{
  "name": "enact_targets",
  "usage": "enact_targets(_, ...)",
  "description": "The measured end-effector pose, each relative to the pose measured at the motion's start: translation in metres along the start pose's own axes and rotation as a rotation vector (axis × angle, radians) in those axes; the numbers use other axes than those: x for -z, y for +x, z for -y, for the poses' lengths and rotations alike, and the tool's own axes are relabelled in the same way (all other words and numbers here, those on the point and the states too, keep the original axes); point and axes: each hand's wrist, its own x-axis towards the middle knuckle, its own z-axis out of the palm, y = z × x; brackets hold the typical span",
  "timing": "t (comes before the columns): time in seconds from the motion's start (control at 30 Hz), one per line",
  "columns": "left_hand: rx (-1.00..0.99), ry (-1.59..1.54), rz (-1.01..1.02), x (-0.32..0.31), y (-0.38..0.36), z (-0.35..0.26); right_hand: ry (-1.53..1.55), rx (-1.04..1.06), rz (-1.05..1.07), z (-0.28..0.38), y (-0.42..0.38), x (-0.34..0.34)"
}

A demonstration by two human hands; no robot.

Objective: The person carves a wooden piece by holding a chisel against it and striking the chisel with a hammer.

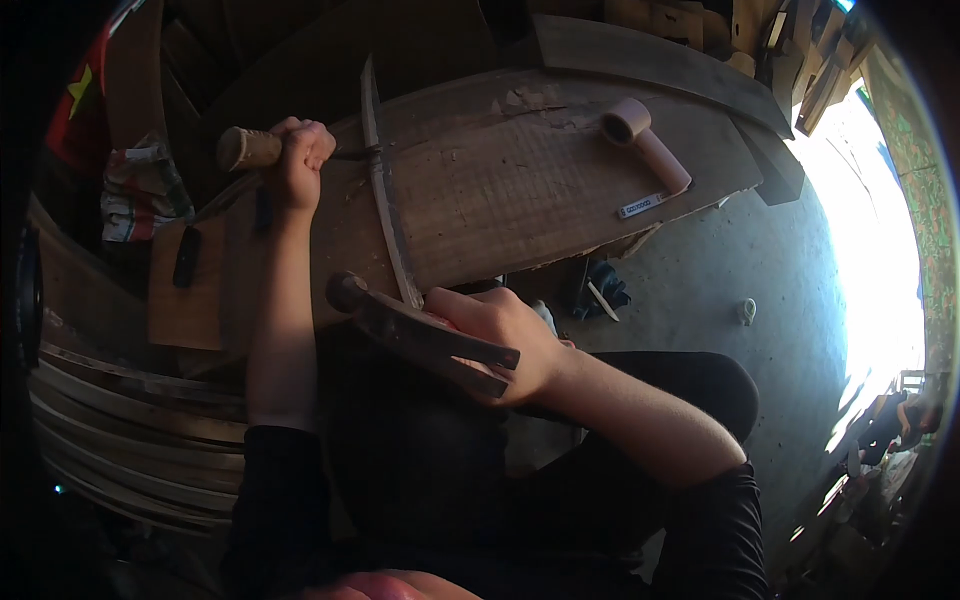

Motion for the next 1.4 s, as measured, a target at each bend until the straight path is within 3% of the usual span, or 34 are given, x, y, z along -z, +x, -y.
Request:
enact_targets(0.07,0.02,-0.011,0.021,0.0,0.001,-0.001,0.013,-0.012,-0.004,-0.002,0.0,0.0)
enact_targets(0.13,-0.037,0.224,0.023,-0.004,-0.009,0.005,0.028,-0.007,0.013,-0.004,-0.001,0.001)
enact_targets(0.37,-0.189,0.246,0.065,-0.002,-0.03,0.016,0.031,0.001,-0.082,0.028,0.018,0.011)
enact_targets(0.47,-0.354,0.485,0.132,-0.007,-0.037,0.011,-0.026,0.113,-0.118,0.049,0.032,0.013)
enact_targets(0.53,-0.44,0.611,0.136,-0.016,-0.044,0.014,-0.226,0.288,0.002,0.06,0.041,0.018)
enact_targets(0.6,-0.454,0.589,0.137,-0.018,-0.045,0.017,-0.329,0.286,0.037,0.059,0.044,0.016)
enact_targets(0.7,-0.467,0.543,0.143,-0.019,-0.045,0.017,-0.23,0.389,0.036,0.051,0.036,0.01)
enact_targets(0.73,-0.466,0.517,0.139,-0.019,-0.047,0.017,-0.227,0.384,0.038,0.05,0.037,0.01)
enact_targets(0.8,-0.416,0.519,0.15,-0.017,-0.051,0.014,-0.313,0.148,0.063,0.049,0.039,0.01)
enact_targets(0.83,-0.387,0.519,0.167,-0.019,-0.048,0.013,-0.44,-0.09,0.086,0.041,0.051,0.006)
enact_targets(0.97,-0.577,0.642,0.174,-0.032,-0.054,0.02,-0.393,0.18,0.029,0.05,0.035,0.01)
enact_targets(1.03,-0.536,0.612,0.157,-0.028,-0.055,0.024,-0.266,0.362,0.009,0.044,0.029,0.012)
enact_targets(1.07,-0.501,0.587,0.147,-0.028,-0.057,0.023,-0.262,0.357,0.008,0.036,0.03,0.011)
enact_targets(1.13,-0.532,0.612,0.166,-0.031,-0.057,0.023,-0.478,0.008,0.11,0.02,0.039,0.013)
enact_targets(1.2,-0.567,0.638,0.196,-0.031,-0.053,0.025,-0.499,0.021,0.109,0.018,0.034,0.014)
enact_targets(1.3,-0.611,0.64,0.18,-0.034,-0.06,0.032,-0.235,0.224,0.026,0.03,0.019,0.016)
enact_targets(1.4,-0.612,0.721,0.204,-0.037,-0.06,0.038,-0.325,0.053,0.125,0.01,0.026,0.021)
